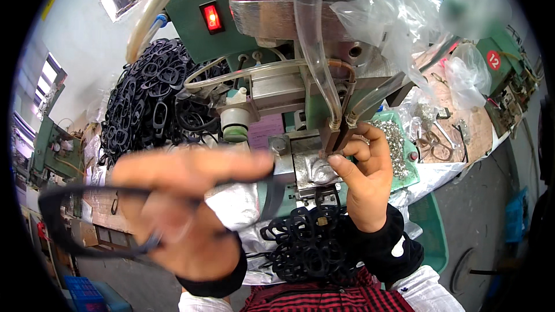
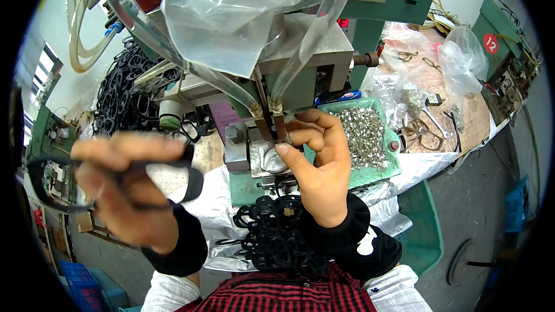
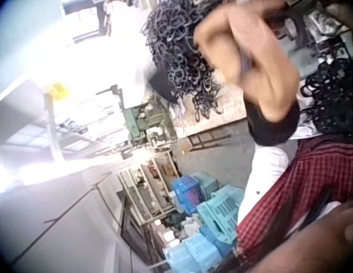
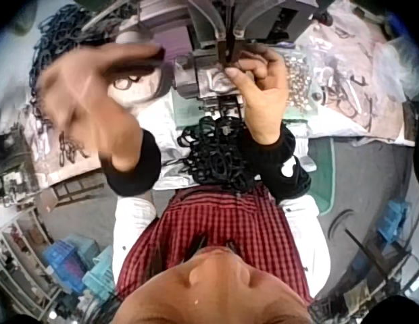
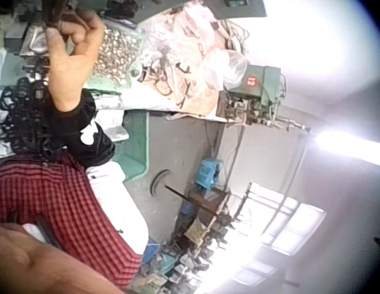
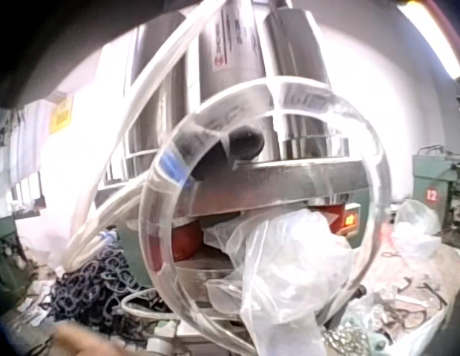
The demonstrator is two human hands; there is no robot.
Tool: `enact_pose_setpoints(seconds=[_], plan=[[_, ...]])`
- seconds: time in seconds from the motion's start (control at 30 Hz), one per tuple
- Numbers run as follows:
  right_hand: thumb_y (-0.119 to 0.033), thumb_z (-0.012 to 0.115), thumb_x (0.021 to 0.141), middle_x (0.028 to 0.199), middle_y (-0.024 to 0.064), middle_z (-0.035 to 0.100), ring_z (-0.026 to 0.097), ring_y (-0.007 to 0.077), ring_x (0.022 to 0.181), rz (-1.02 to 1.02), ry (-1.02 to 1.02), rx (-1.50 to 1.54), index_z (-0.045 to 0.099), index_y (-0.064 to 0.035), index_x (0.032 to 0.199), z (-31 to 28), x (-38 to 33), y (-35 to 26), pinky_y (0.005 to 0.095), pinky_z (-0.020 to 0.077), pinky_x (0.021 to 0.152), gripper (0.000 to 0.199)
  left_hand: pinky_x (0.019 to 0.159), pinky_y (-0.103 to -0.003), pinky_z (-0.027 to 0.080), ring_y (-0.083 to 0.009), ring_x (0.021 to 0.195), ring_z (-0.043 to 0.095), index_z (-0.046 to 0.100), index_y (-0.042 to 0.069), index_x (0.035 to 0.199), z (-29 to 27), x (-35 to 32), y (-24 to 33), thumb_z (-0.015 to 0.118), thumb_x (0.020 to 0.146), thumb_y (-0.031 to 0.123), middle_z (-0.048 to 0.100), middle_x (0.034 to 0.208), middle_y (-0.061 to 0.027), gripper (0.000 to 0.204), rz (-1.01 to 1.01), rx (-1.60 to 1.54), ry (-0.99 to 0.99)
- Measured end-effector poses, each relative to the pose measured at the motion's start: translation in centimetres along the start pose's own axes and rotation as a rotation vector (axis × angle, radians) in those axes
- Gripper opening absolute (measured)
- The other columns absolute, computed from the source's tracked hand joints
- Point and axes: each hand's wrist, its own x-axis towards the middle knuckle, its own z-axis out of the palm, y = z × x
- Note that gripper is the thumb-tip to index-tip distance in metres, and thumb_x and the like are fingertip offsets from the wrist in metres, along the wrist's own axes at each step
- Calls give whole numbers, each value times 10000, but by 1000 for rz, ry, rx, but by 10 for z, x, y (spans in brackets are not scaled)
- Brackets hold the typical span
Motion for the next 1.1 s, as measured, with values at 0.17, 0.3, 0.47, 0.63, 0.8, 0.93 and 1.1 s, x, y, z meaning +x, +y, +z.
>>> enact_pose_setpoints(seconds=[0.17,0.3,0.47,0.63,0.8,0.93,1.1], plan=[[58,655,840,1056,107,662,575,180,1100,51,-27,111,432,40,1298,4,-3,-5,302,427,963,509,553,-299,501,-263,571,631,415,21,891,6,16,2,359,1024,267,603,682,-195,284,-62,135,46],[60,604,839,1277,158,568,578,203,1116,137,45,-12,414,61,1338,12,-15,-35,330,419,1006,534,487,-258,450,-194,513,549,417,38,949,-18,5,-11,313,1033,251,621,661,-232,252,42,-27,-170],[-15,615,798,1179,197,635,621,341,1101,-372,-136,-908,664,-5,1027,-32,9,-30,413,457,979,235,466,-269,465,-252,588,635,451,1,1017,-25,-48,45,418,988,263,669,788,-265,266,-1275,-549,-655],[-124,676,809,1223,211,580,474,406,1250,-387,-41,-1482,691,-80,1004,-92,22,26,487,402,1012,200,414,-241,444,-198,617,656,448,55,1005,12,-68,-19,401,1032,288,678,814,-232,239,-1595,-915,-660],[-114,698,787,1233,217,570,474,421,1245,-429,-54,-1551,687,-78,965,-104,20,30,486,422,991,182,411,-241,443,-187,617,654,472,59,982,15,-80,-23,409,1017,281,681,804,-229,234,-1550,-893,-572],[-89,708,777,1154,195,607,533,402,1169,-432,50,-1423,693,-45,871,-108,18,30,457,441,960,105,413,-235,439,-166,592,638,472,64,971,18,-82,-18,409,1019,283,684,809,-223,233,-1553,-858,-526],[-110,705,792,1154,188,609,546,389,1142,-452,29,-1425,702,-63,916,-99,23,30,457,458,920,132,407,-250,423,-192,506,580,456,68,944,20,-79,-16,386,1019,261,661,769,-279,218,-1556,-774,-529]])
